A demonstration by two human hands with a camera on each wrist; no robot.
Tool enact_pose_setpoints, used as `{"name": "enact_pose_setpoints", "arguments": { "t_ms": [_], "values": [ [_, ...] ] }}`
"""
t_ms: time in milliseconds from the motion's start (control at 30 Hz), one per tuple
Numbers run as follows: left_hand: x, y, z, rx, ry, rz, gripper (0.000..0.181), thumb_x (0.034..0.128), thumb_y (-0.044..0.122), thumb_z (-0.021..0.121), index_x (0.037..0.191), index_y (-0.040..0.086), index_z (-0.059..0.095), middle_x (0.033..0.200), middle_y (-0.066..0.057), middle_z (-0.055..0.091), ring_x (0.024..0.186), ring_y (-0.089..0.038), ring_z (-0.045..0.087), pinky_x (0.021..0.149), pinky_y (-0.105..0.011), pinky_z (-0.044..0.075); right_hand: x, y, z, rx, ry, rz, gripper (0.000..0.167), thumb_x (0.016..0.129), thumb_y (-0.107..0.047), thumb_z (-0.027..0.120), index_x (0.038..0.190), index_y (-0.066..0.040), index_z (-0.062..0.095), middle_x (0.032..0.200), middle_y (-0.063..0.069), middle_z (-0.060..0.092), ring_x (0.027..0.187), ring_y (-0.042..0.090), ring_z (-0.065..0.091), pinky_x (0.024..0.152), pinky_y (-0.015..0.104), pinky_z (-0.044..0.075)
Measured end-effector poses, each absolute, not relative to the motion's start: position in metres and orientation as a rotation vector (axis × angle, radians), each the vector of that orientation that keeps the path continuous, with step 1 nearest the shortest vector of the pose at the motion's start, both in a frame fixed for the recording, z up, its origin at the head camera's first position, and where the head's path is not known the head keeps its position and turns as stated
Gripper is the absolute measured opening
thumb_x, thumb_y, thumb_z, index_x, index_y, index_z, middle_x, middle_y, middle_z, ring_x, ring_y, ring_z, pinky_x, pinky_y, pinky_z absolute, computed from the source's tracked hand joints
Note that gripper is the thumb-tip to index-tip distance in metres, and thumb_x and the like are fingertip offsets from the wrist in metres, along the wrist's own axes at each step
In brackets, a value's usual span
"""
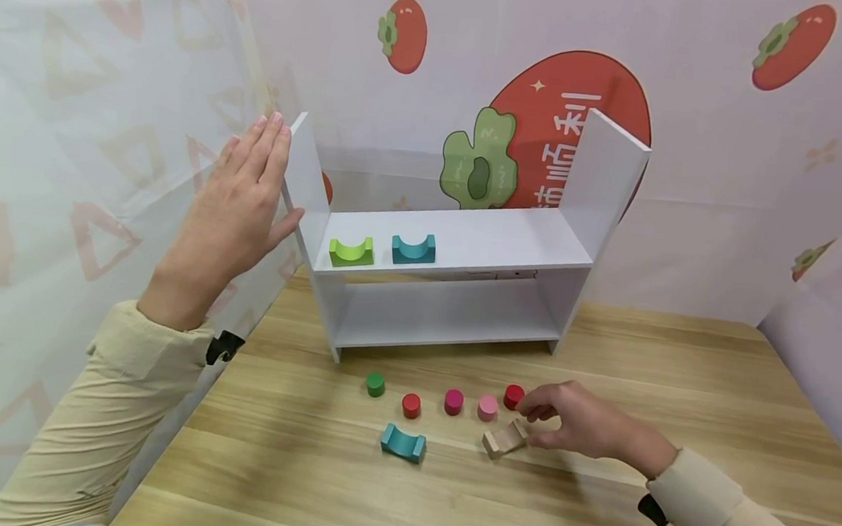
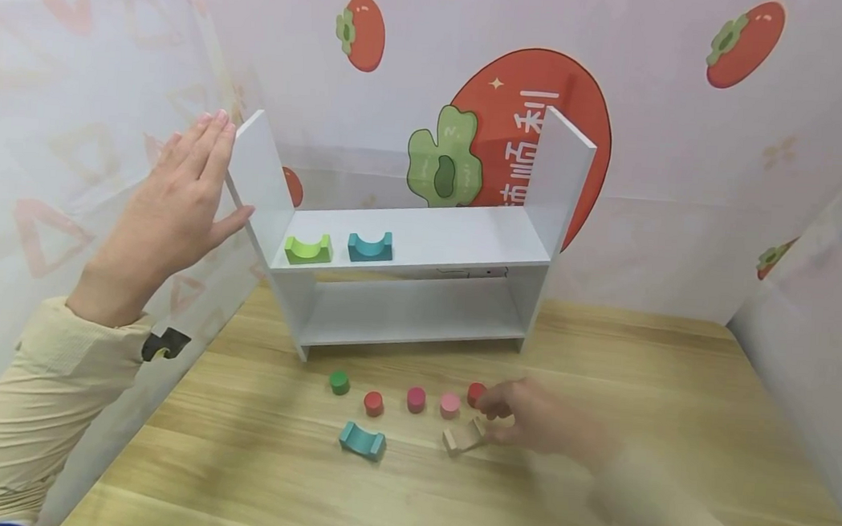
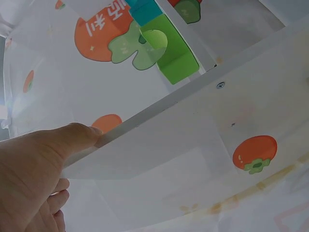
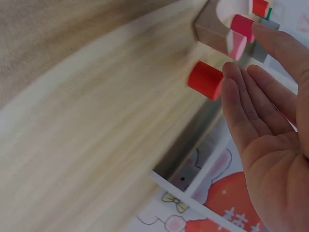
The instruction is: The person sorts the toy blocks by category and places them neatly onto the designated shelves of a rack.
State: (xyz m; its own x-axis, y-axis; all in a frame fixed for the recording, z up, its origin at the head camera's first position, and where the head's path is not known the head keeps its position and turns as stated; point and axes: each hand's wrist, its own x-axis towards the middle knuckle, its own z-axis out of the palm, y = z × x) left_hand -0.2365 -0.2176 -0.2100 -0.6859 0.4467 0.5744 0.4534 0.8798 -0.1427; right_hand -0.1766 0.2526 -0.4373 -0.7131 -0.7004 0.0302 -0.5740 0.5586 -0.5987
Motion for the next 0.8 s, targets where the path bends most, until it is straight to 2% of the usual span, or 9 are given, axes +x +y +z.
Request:
{"name": "enact_pose_setpoints", "arguments": {
  "t_ms": [300,567,800],
  "values": [
    [-0.237,-0.218,-0.21,-0.652,-2.415,-0.025,0.099,0.0915,0.012,0.079,0.166,-0.005,0.017,0.176,-0.023,0.02,0.164,-0.04,0.019,0.132,-0.059,0.02,-0.175,0.252,-0.456,-1.022,2.591,-0.897,0.029,0.088,-0.014,0.085,0.114,-0.007,0.076,0.109,0.001,0.078,0.097,0.009,0.075,0.083,0.027,0.064],
    [-0.237,-0.217,-0.21,-0.65,-2.414,-0.026,0.099,0.0911,0.011,0.08,0.166,-0.006,0.018,0.175,-0.024,0.02,0.164,-0.041,0.019,0.132,-0.059,0.02,-0.175,0.249,-0.463,-0.956,2.6,-0.939,0.032,0.087,-0.014,0.087,0.115,-0.004,0.076,0.111,0.002,0.078,0.097,0.007,0.075,0.084,0.027,0.064],
    [-0.237,-0.218,-0.211,-0.65,-2.414,-0.023,0.098,0.0909,0.011,0.08,0.166,-0.006,0.018,0.175,-0.024,0.021,0.164,-0.041,0.02,0.132,-0.06,0.021,-0.174,0.246,-0.469,-0.962,2.618,-0.959,0.025,0.089,-0.012,0.084,0.112,-0.006,0.076,0.105,-0.002,0.077,0.094,0.003,0.073,0.081,0.026,0.064]
  ]
}}
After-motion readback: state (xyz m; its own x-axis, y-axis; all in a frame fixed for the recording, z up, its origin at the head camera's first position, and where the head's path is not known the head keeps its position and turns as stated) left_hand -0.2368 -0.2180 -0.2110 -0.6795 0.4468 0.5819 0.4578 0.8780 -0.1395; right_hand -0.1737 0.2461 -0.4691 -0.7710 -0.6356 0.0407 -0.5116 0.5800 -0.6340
